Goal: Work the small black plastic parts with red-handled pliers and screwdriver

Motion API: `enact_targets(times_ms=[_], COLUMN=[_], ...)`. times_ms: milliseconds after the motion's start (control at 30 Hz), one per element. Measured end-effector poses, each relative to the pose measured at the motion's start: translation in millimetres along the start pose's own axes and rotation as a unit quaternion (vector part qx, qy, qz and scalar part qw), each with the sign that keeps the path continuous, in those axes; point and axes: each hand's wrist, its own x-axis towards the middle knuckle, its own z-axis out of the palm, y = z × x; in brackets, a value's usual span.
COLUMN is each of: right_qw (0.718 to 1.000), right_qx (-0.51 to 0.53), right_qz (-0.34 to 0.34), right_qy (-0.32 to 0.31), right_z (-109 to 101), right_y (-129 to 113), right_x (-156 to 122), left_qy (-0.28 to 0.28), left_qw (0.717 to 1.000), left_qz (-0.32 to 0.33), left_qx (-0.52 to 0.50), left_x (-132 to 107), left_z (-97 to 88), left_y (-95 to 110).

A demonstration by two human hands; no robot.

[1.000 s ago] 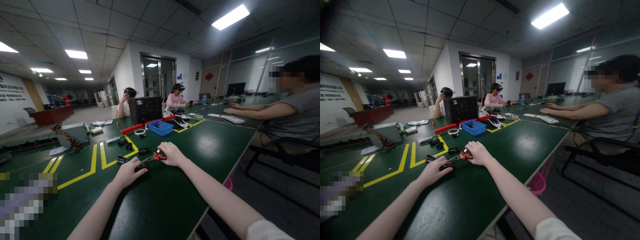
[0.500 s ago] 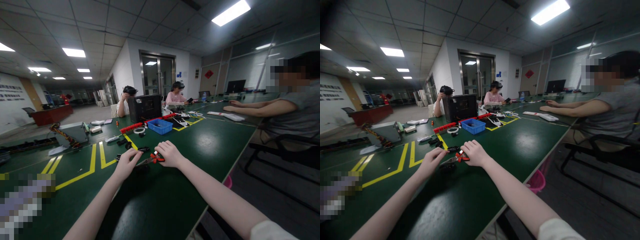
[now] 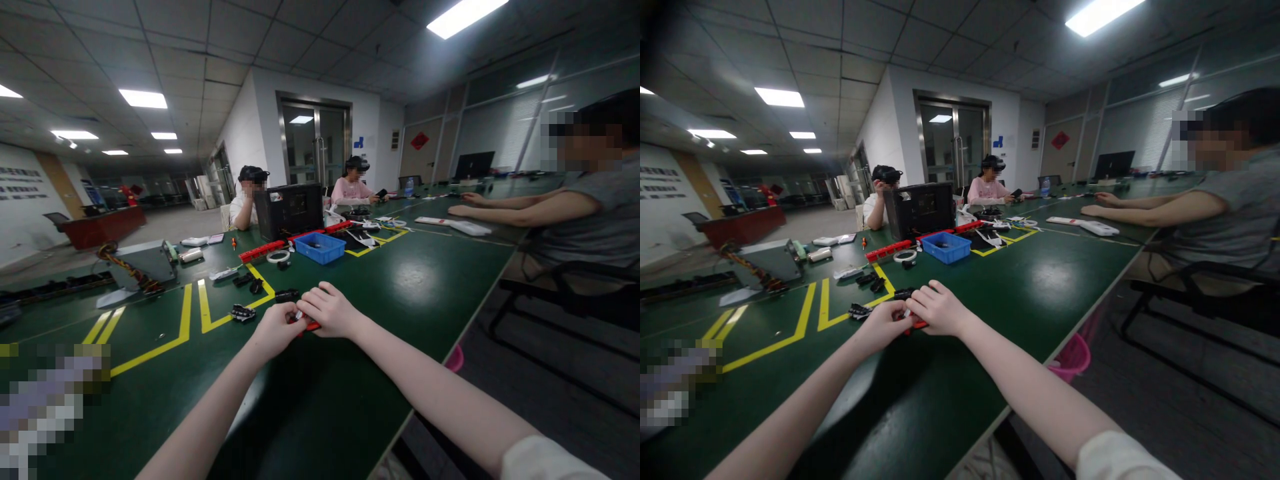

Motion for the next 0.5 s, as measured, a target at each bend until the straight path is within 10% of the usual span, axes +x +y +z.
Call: enact_targets(times_ms=[500], right_qw=[0.999], right_qx=[-0.013], right_qz=[-0.029], right_qy=[0.012], right_z=[2.5], right_y=[-1.4], right_x=[1.7], left_qy=[0.034], left_qw=[0.999], left_qz=[-0.027], left_qx=[0.022], left_x=[-4.0], left_z=[7.6], left_y=[5.1])
